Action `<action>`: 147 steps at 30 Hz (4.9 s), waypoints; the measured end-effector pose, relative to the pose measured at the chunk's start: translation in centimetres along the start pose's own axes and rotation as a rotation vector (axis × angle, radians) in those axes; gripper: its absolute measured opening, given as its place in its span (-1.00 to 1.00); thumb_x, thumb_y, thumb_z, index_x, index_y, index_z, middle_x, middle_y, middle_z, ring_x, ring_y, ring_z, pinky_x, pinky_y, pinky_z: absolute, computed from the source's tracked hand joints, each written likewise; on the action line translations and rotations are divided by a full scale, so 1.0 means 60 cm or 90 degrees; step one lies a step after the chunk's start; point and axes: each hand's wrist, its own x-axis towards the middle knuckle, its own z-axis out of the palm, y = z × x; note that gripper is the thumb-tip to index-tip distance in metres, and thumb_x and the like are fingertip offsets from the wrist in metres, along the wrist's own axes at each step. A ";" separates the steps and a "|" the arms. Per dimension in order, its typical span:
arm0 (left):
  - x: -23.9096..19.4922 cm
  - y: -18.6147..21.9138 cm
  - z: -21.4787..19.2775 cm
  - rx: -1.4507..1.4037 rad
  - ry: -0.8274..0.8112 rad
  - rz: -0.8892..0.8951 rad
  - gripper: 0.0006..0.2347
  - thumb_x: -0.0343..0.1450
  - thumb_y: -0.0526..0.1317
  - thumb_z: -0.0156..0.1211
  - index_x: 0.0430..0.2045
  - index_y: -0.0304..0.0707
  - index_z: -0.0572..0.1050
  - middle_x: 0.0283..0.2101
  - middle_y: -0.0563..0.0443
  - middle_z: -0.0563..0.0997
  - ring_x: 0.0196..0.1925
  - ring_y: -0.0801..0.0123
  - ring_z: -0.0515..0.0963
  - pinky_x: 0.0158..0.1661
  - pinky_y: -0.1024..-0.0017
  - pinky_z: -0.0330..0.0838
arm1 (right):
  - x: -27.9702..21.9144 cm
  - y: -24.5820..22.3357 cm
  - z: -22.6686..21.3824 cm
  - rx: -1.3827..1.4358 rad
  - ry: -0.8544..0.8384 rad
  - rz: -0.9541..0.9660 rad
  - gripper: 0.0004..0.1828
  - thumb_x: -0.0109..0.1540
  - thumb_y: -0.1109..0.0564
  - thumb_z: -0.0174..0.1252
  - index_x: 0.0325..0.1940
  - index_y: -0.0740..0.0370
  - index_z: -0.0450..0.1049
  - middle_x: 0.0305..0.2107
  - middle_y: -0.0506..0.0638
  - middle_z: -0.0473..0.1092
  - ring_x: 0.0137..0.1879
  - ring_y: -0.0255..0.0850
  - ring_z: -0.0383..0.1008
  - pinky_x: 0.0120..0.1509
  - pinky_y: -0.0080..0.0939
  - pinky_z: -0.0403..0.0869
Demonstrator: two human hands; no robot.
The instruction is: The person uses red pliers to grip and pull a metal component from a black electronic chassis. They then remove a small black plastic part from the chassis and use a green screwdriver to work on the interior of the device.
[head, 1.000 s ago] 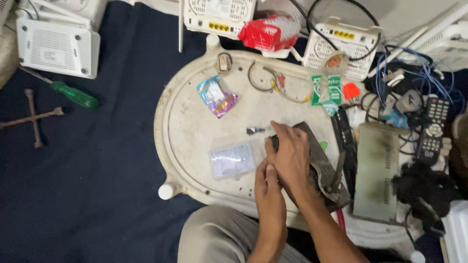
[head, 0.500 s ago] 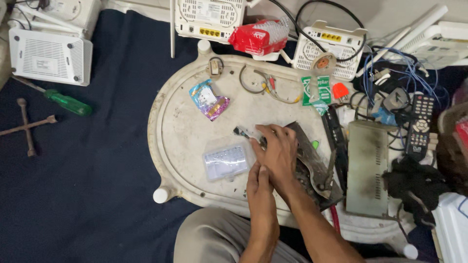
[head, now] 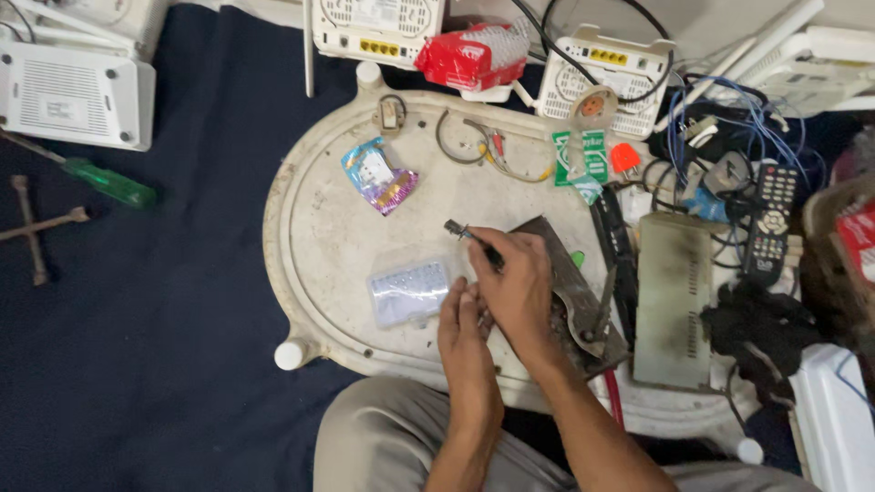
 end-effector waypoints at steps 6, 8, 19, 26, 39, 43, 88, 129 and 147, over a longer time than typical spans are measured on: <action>-0.017 0.027 0.013 -0.049 -0.100 0.100 -0.54 0.50 -0.24 0.14 0.33 -0.39 0.32 -0.04 -0.10 0.60 -0.08 0.40 0.52 0.00 0.39 0.43 | -0.042 -0.030 -0.116 0.102 -0.020 0.054 -0.75 0.21 0.12 0.34 -0.03 0.15 0.64 -0.22 0.05 0.58 -0.08 -0.07 0.56 -0.01 -0.13 0.49; -0.029 0.031 0.017 -0.004 -0.173 0.134 -0.59 0.49 -0.27 0.15 0.26 -0.40 0.39 -0.05 -0.04 0.61 -0.06 0.47 0.56 0.03 0.45 0.46 | -0.059 -0.036 -0.154 0.115 -0.005 0.042 -0.74 0.21 0.15 0.35 -0.02 0.17 0.64 -0.18 0.04 0.58 -0.05 -0.11 0.56 0.01 -0.16 0.49; -0.111 0.022 0.033 0.083 -0.509 0.178 -0.67 0.46 -0.52 0.24 0.14 -0.47 0.48 -0.05 -0.01 0.60 0.00 0.50 0.56 0.07 0.52 0.46 | -0.154 -0.005 -0.322 0.228 0.050 0.096 -0.68 0.15 0.29 0.40 0.00 0.25 0.62 -0.19 -0.04 0.54 -0.20 -0.36 0.37 -0.10 -0.38 0.40; -0.134 0.019 0.037 0.062 -0.589 0.168 -0.67 0.44 -0.56 0.24 0.10 -0.47 0.48 0.09 -0.20 0.61 0.02 0.36 0.62 0.10 0.39 0.54 | -0.173 0.008 -0.337 0.325 0.096 0.036 -0.69 0.18 0.42 0.34 0.01 0.35 0.57 -0.10 0.02 0.52 0.01 -0.25 0.48 0.07 -0.33 0.45; -0.103 0.027 0.017 0.024 -0.568 0.078 -0.74 0.44 -0.54 0.26 0.02 -0.53 0.53 -0.01 -0.30 0.67 0.04 0.20 0.67 0.12 0.28 0.59 | -0.176 -0.006 -0.322 0.271 0.113 0.043 -0.64 0.07 0.39 0.43 -0.08 0.29 0.56 -0.20 0.02 0.52 -0.22 -0.42 0.45 -0.43 -0.52 0.09; -0.102 0.031 0.013 0.065 -0.547 0.083 -0.69 0.43 -0.52 0.28 0.08 -0.53 0.53 -0.05 -0.17 0.66 -0.05 0.37 0.65 0.01 0.45 0.55 | -0.182 -0.005 -0.314 0.258 0.116 0.083 -0.63 0.05 0.38 0.46 -0.08 0.29 0.59 -0.21 0.02 0.55 -0.44 -0.57 0.28 -0.48 -0.54 0.02; -0.110 0.037 0.021 0.083 -0.566 0.251 -0.73 0.43 -0.50 0.42 -0.07 -0.32 0.49 0.05 -0.13 0.55 0.00 0.49 0.54 0.04 0.51 0.45 | -0.182 -0.001 -0.282 0.424 0.030 0.274 -0.70 0.40 0.19 0.10 0.14 0.42 0.55 -0.24 -0.06 0.57 -0.22 -0.48 0.43 -0.14 -0.51 0.42; -0.099 0.030 0.032 0.038 -0.475 0.083 -0.84 0.54 -0.43 0.18 0.00 -0.40 0.46 -0.12 -0.09 0.64 -0.14 0.47 0.57 -0.09 0.48 0.47 | -0.196 -0.009 -0.271 0.418 0.159 0.151 -0.62 0.19 0.47 0.30 0.08 0.42 0.44 -0.09 0.07 0.53 0.02 -0.33 0.58 0.11 -0.41 0.57; -0.093 0.024 0.030 0.024 -0.484 0.112 -0.79 0.51 -0.49 0.23 0.00 -0.36 0.42 -0.09 -0.01 0.58 -0.05 0.50 0.56 0.02 0.51 0.48 | -0.183 -0.019 -0.278 0.364 0.123 0.246 -0.73 0.30 0.39 0.24 0.10 0.43 0.53 -0.21 -0.01 0.56 -0.21 -0.48 0.46 -0.16 -0.56 0.39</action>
